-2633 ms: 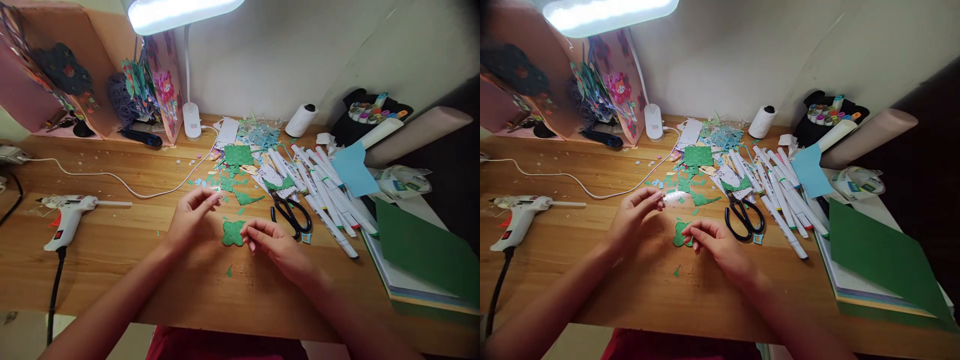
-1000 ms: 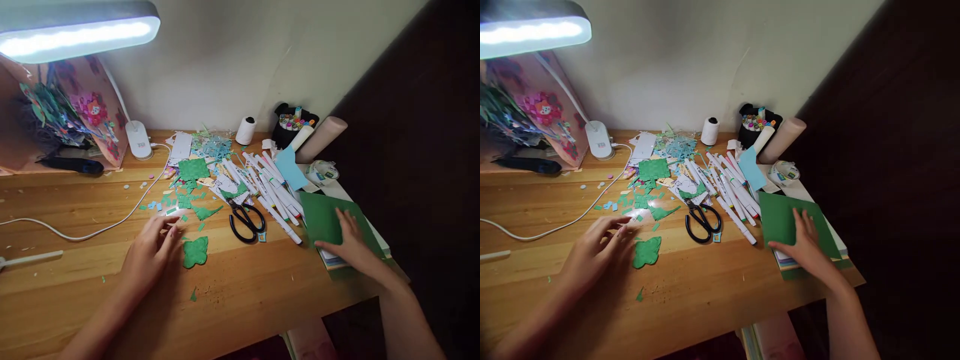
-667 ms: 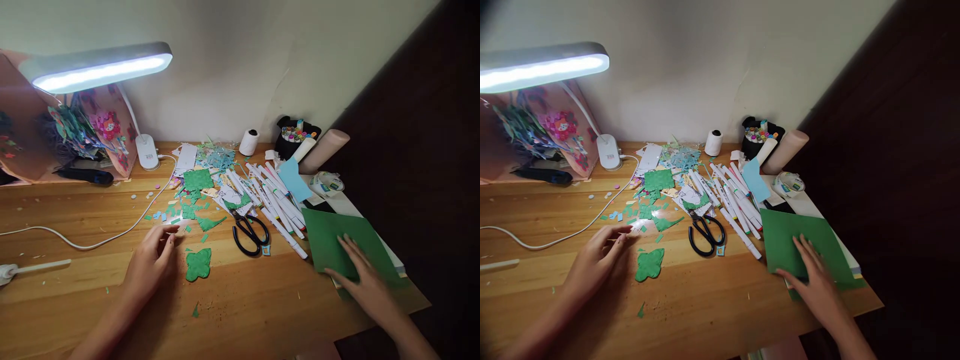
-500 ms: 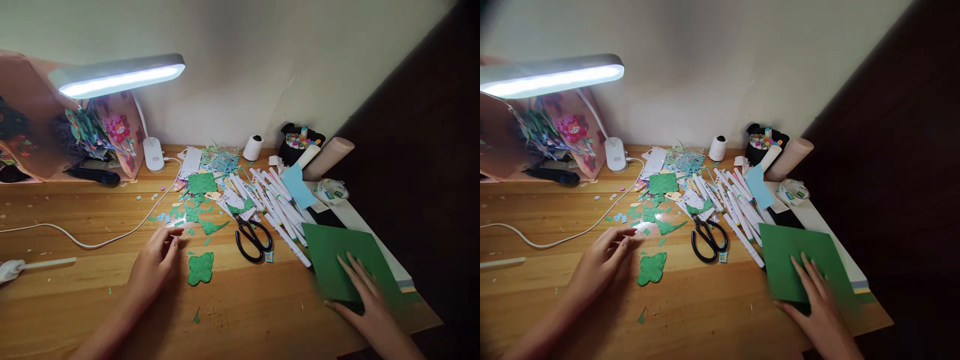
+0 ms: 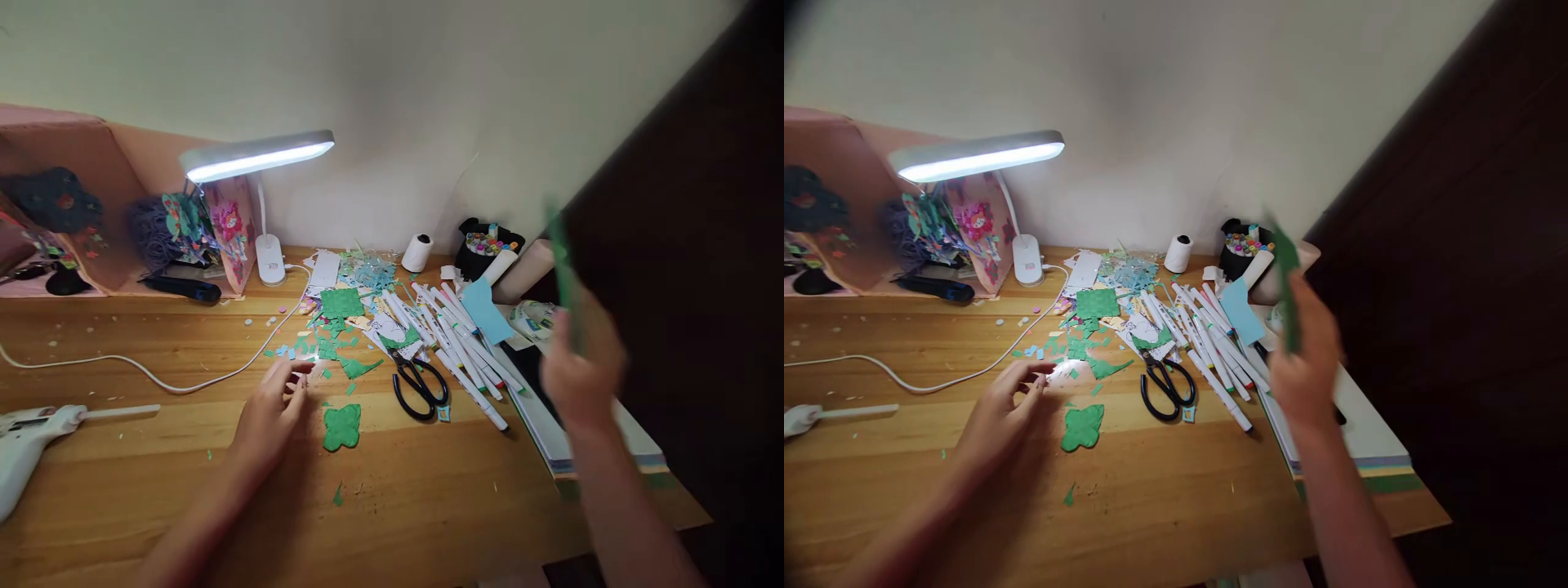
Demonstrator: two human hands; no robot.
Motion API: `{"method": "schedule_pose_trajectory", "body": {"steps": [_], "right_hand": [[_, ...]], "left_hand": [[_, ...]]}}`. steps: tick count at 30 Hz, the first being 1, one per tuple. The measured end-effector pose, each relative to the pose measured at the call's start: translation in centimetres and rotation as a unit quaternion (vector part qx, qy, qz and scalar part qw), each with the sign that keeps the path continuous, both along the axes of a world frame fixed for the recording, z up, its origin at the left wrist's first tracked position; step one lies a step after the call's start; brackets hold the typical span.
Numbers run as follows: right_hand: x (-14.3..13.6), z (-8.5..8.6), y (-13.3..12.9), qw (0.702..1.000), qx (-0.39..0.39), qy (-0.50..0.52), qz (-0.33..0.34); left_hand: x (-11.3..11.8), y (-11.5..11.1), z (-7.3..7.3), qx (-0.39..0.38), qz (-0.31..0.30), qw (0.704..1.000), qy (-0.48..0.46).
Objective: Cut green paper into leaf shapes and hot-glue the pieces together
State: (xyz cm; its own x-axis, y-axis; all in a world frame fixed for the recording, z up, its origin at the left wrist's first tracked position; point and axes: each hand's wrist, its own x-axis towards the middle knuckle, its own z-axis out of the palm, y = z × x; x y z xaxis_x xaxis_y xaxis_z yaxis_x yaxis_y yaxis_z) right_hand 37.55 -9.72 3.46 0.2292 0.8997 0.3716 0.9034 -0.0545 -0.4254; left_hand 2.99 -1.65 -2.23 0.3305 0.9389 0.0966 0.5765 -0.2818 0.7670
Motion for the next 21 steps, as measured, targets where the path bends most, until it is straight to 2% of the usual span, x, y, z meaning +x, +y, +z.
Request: {"method": "schedule_pose_trajectory", "body": {"steps": [2, 4, 6, 7, 9, 10, 12, 14, 16, 18, 21], "right_hand": [[-2.2, -0.4, 6.0, 0.999, 0.033, 0.000, 0.006], [-4.0, -1.2, 10.7, 0.999, 0.005, 0.001, 0.038], [-4.4, -2.0, 12.7, 0.997, -0.035, 0.005, 0.063], [-3.9, -2.4, 12.6, 0.997, -0.044, 0.007, 0.067], [-1.6, -3.1, 10.2, 0.998, -0.046, 0.008, 0.042], [-0.1, -3.5, 8.2, 0.999, -0.041, 0.009, 0.006], [3.5, -4.5, 3.2, 0.994, -0.023, 0.011, -0.108], [6.8, -5.8, -1.4, 0.976, -0.011, 0.011, -0.217], [9.1, -7.3, -4.5, 0.957, -0.034, 0.032, -0.285], [10.3, -8.6, -5.7, 0.957, -0.057, 0.049, -0.281], [10.5, -9.4, -5.1, 0.956, -0.071, 0.050, -0.281]], "left_hand": [[0.1, 0.1, -0.4, -0.003, 0.002, 1.000, -0.015], [0.0, 0.4, -0.9, -0.012, 0.013, 0.999, -0.035], [-0.1, 0.7, -1.2, -0.026, 0.026, 0.998, -0.049], [-0.1, 0.8, -1.3, -0.031, 0.030, 0.998, -0.054], [-0.1, 0.8, -1.2, -0.031, 0.035, 0.997, -0.056], [-0.1, 0.8, -1.0, -0.025, 0.038, 0.998, -0.052], [0.0, 0.5, -0.6, -0.004, 0.040, 0.999, -0.035], [0.1, 0.2, -0.4, 0.011, 0.036, 0.999, -0.018], [0.4, -0.1, -0.3, 0.013, 0.028, 0.999, -0.008], [0.5, -0.2, -0.4, 0.010, 0.023, 1.000, -0.005], [0.6, -0.1, -0.8, 0.005, 0.020, 1.000, 0.003]]}}
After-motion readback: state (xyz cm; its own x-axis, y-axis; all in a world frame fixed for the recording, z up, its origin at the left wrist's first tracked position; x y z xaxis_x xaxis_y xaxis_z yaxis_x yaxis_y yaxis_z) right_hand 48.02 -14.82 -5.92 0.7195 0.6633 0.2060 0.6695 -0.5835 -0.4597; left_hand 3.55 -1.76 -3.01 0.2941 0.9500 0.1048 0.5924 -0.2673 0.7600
